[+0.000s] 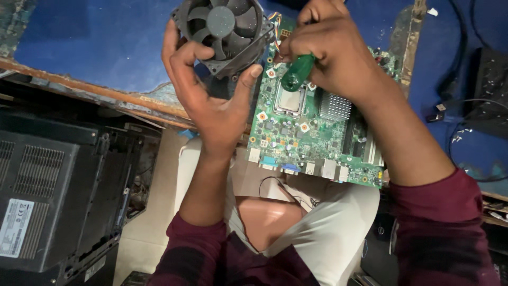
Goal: The person positions a CPU cooler fan onto a motherboard and uses a green screwdriver to tighten the mounting screws. The person adjusts the cooler and continues securing it in place.
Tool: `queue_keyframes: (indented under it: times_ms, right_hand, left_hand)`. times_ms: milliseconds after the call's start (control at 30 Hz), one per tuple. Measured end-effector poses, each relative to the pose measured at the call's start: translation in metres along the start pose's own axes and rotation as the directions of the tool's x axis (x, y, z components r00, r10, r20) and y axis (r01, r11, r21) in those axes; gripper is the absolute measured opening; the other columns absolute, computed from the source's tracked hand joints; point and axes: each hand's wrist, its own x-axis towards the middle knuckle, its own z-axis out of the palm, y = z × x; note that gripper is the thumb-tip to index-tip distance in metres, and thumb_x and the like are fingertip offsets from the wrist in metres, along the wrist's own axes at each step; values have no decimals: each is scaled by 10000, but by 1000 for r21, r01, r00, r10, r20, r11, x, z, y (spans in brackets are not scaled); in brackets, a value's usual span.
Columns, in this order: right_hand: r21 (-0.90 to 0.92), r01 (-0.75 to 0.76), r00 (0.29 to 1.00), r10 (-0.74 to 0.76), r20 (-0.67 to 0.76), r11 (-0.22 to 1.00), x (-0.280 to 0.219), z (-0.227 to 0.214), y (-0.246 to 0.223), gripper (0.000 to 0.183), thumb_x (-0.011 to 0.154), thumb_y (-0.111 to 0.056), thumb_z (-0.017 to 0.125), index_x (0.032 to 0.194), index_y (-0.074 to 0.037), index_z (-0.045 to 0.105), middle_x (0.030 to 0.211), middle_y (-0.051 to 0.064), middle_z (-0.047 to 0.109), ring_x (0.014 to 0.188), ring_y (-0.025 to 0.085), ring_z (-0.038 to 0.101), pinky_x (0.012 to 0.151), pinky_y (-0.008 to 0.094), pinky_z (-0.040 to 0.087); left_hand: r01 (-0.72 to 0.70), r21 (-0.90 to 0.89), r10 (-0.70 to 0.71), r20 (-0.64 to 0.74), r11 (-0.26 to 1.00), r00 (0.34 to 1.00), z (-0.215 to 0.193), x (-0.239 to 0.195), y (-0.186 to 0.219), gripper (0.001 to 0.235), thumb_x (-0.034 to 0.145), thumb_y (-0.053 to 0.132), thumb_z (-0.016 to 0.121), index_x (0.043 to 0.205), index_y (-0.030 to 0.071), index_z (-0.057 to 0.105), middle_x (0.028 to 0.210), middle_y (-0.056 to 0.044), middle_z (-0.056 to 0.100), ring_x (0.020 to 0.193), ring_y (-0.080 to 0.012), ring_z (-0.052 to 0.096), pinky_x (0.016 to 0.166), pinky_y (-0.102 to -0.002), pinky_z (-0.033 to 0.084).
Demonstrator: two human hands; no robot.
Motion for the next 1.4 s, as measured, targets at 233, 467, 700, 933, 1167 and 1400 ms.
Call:
queue_keyframes:
  times_ms: [233, 467, 700, 933, 1167, 1400]
  right_hand:
    - [-92, -3, 1000, 6, 28, 996, 1, -2, -1, 192, 805, -72, 842, 932, -114, 704, 914, -7, 696, 955, 238, 557, 941, 386, 369]
    - [-106, -1, 999, 5, 37, 994, 4, -5, -8, 206, 790, -69, 847, 927, -103, 697, 908, -9, 691, 958, 232, 559, 966, 397, 381]
    - [-157, -1, 998, 11, 62, 988, 9, -7, -12, 235, 737, -36, 816, 933, -98, 703, 930, 10, 698, 964, 259, 556, 936, 399, 390]
    - [-125, 13, 999, -7, 52, 992, 9, -3, -12, 173, 816, -48, 820, 930, -96, 700, 923, 7, 678, 900, 236, 543, 919, 395, 399]
    - [-104, 4, 998, 4, 70, 995, 9, -5, -13, 192, 784, -26, 814, 839, -67, 635, 1024, 13, 719, 874, 263, 535, 838, 403, 397]
    - [-86, -17, 990, 29, 136, 996, 8, -5, -12, 172, 784, -8, 800, 866, -65, 660, 999, -9, 739, 858, 248, 555, 821, 391, 432]
  left_hand:
    - [1, 56, -1, 11, 998, 1000, -2, 1, 5, 542, 952, 163, 954, 1230, 75, 497, 1603, -163, 322, 1414, -237, 418, 1184, -346, 358]
    - [9, 64, -11, 18, 998, 1000, -1, 4, 9, 550, 940, 177, 955, 1225, 57, 501, 1575, -186, 348, 1448, -261, 377, 1177, -357, 352]
    - [13, 70, -14, 17, 997, 1000, -2, 3, 7, 546, 947, 190, 955, 1221, 45, 506, 1563, -181, 360, 1412, -236, 422, 1132, -336, 393]
    - [0, 67, -1, 13, 998, 1000, -1, 9, 12, 553, 934, 199, 948, 1229, 42, 508, 1519, -174, 378, 1400, -252, 430, 1093, -339, 416]
    - [31, 98, -33, 16, 995, 999, -1, 13, 17, 553, 877, 184, 932, 1199, 18, 514, 1458, -221, 416, 1421, -314, 437, 1087, -390, 426]
    - [15, 77, -17, 22, 997, 1000, -1, 9, 13, 550, 952, 208, 939, 1242, 41, 502, 1563, -191, 348, 1367, -250, 470, 1072, -341, 436]
